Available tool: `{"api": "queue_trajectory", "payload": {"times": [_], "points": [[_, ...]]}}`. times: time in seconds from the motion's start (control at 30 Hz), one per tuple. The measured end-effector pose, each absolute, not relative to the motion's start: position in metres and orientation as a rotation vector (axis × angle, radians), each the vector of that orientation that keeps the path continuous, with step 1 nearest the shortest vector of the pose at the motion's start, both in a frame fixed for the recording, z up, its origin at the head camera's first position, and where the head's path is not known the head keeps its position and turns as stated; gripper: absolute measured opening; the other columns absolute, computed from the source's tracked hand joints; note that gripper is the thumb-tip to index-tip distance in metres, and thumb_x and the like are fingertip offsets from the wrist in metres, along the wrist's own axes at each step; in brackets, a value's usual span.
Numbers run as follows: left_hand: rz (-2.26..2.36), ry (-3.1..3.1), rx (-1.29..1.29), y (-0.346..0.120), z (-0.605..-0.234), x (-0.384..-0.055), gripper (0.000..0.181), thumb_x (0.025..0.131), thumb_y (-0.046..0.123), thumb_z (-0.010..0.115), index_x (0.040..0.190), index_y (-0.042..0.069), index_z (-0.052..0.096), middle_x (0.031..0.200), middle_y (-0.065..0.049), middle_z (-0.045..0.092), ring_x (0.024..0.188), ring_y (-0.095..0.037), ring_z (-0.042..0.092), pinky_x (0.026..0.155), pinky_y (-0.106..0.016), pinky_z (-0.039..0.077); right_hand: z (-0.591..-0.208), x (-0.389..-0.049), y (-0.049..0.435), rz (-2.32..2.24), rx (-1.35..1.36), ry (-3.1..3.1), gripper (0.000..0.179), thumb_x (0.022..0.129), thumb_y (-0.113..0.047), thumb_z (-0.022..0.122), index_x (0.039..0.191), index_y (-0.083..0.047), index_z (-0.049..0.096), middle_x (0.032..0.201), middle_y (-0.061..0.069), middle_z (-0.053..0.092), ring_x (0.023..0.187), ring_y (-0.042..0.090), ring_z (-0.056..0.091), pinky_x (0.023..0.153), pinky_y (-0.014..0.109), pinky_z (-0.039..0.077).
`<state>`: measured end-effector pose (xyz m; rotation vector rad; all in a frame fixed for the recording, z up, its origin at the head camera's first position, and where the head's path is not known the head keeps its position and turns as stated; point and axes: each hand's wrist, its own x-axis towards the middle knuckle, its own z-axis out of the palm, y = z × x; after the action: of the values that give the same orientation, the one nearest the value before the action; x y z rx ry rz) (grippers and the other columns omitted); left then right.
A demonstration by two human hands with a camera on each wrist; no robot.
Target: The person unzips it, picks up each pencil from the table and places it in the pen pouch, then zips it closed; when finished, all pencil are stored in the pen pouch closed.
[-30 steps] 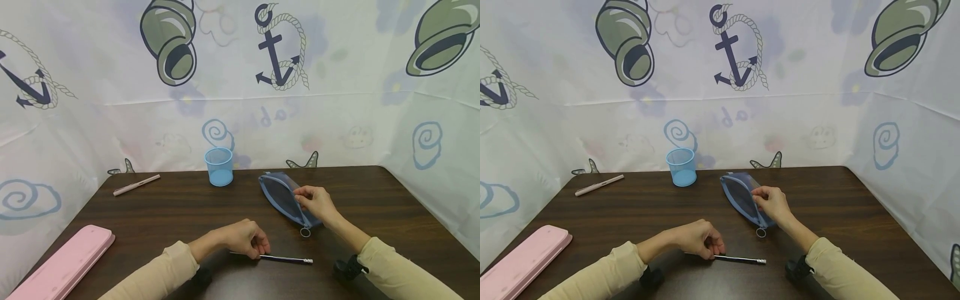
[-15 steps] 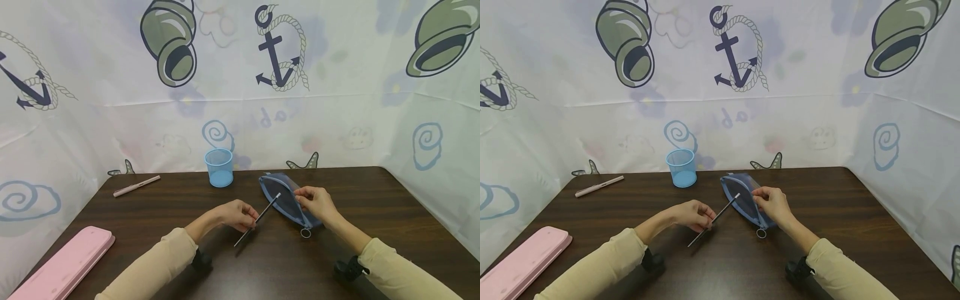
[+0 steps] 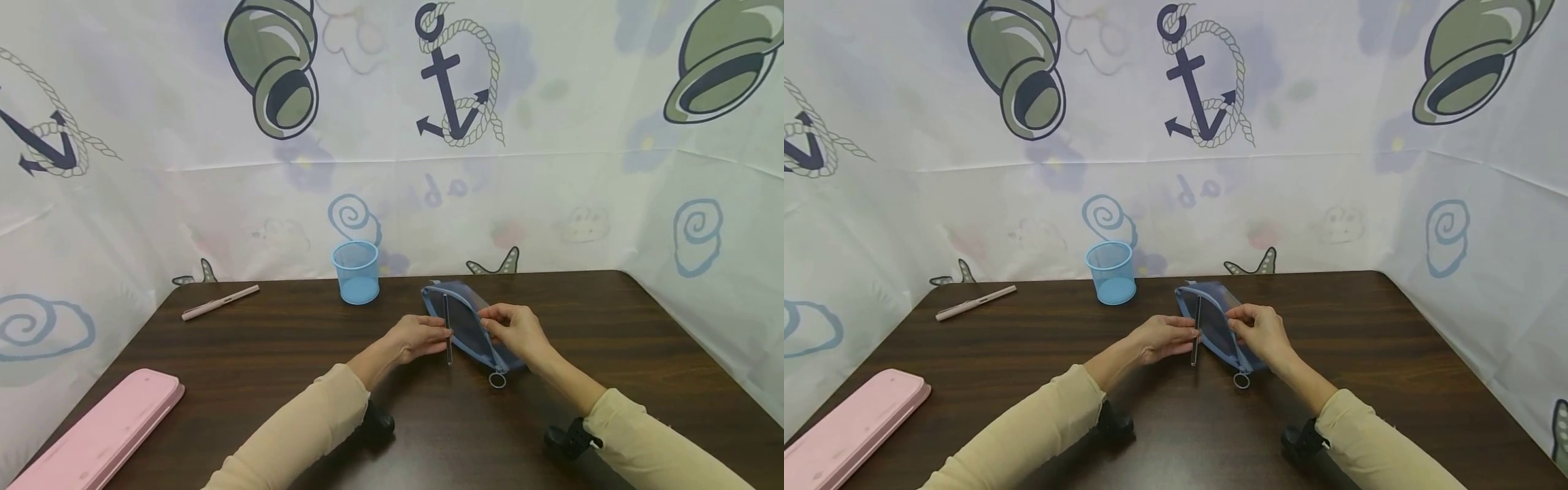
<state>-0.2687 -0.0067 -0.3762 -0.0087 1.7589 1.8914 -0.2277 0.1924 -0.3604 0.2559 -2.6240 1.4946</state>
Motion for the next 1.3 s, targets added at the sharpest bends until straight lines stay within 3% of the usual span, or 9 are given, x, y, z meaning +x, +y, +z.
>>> {"api": "queue_trajectory", "payload": {"times": [0.27, 0.53, 0.87, 1.1, 1.3], "points": [[2.044, 1.737, -0.039, 0.015, -0.383, -0.266, 0.051, 0.090, -0.010, 0.054, 0.137, -0.012, 0.036, 0.132, -0.030, 0.048, 0.115, -0.035, 0.056, 0.092, -0.037, 0.051, -0.360, -0.228, 0.192, 1.511, 0.259, -2.621, 0.018, 0.090, -0.002, 0.060, 0.103, 0.010, 0.064, 0.088, 0.022, 0.068, 0.068, 0.014, 0.061, 0.061, 0.032, 0.057], [2.135, 1.739, -0.113, 0.034, -0.385, -0.261, 0.053, 0.085, -0.013, 0.057, 0.135, -0.014, 0.038, 0.128, -0.029, 0.052, 0.104, -0.028, 0.063, 0.083, -0.030, 0.055, -0.361, -0.228, 0.192, 1.507, 0.287, -2.613, 0.017, 0.090, -0.001, 0.060, 0.102, 0.010, 0.065, 0.089, 0.021, 0.069, 0.068, 0.014, 0.063, 0.060, 0.030, 0.057], [2.187, 1.694, -0.123, 0.044, -0.385, -0.256, 0.056, 0.084, -0.017, 0.055, 0.136, -0.015, 0.034, 0.131, -0.031, 0.049, 0.110, -0.034, 0.058, 0.090, -0.038, 0.052, -0.361, -0.227, 0.191, 1.512, 0.280, -2.624, 0.017, 0.090, -0.001, 0.060, 0.103, 0.010, 0.065, 0.090, 0.020, 0.069, 0.068, 0.014, 0.063, 0.061, 0.032, 0.057], [2.184, 1.713, -0.081, 0.038, -0.383, -0.252, 0.052, 0.084, -0.015, 0.058, 0.134, -0.013, 0.040, 0.128, -0.029, 0.052, 0.110, -0.034, 0.059, 0.089, -0.038, 0.053, -0.362, -0.226, 0.193, 1.509, 0.287, -2.620, 0.017, 0.090, -0.002, 0.061, 0.102, 0.009, 0.065, 0.087, 0.019, 0.068, 0.066, 0.012, 0.061, 0.059, 0.027, 0.056], [2.165, 1.924, -0.003, 0.015, -0.380, -0.261, 0.038, 0.086, -0.007, 0.060, 0.124, -0.010, 0.053, 0.116, -0.025, 0.059, 0.096, -0.026, 0.066, 0.083, -0.035, 0.056, -0.363, -0.228, 0.195, 1.506, 0.294, -2.625, 0.017, 0.090, -0.002, 0.060, 0.102, 0.009, 0.065, 0.088, 0.021, 0.068, 0.066, 0.010, 0.060, 0.059, 0.029, 0.056]]}}
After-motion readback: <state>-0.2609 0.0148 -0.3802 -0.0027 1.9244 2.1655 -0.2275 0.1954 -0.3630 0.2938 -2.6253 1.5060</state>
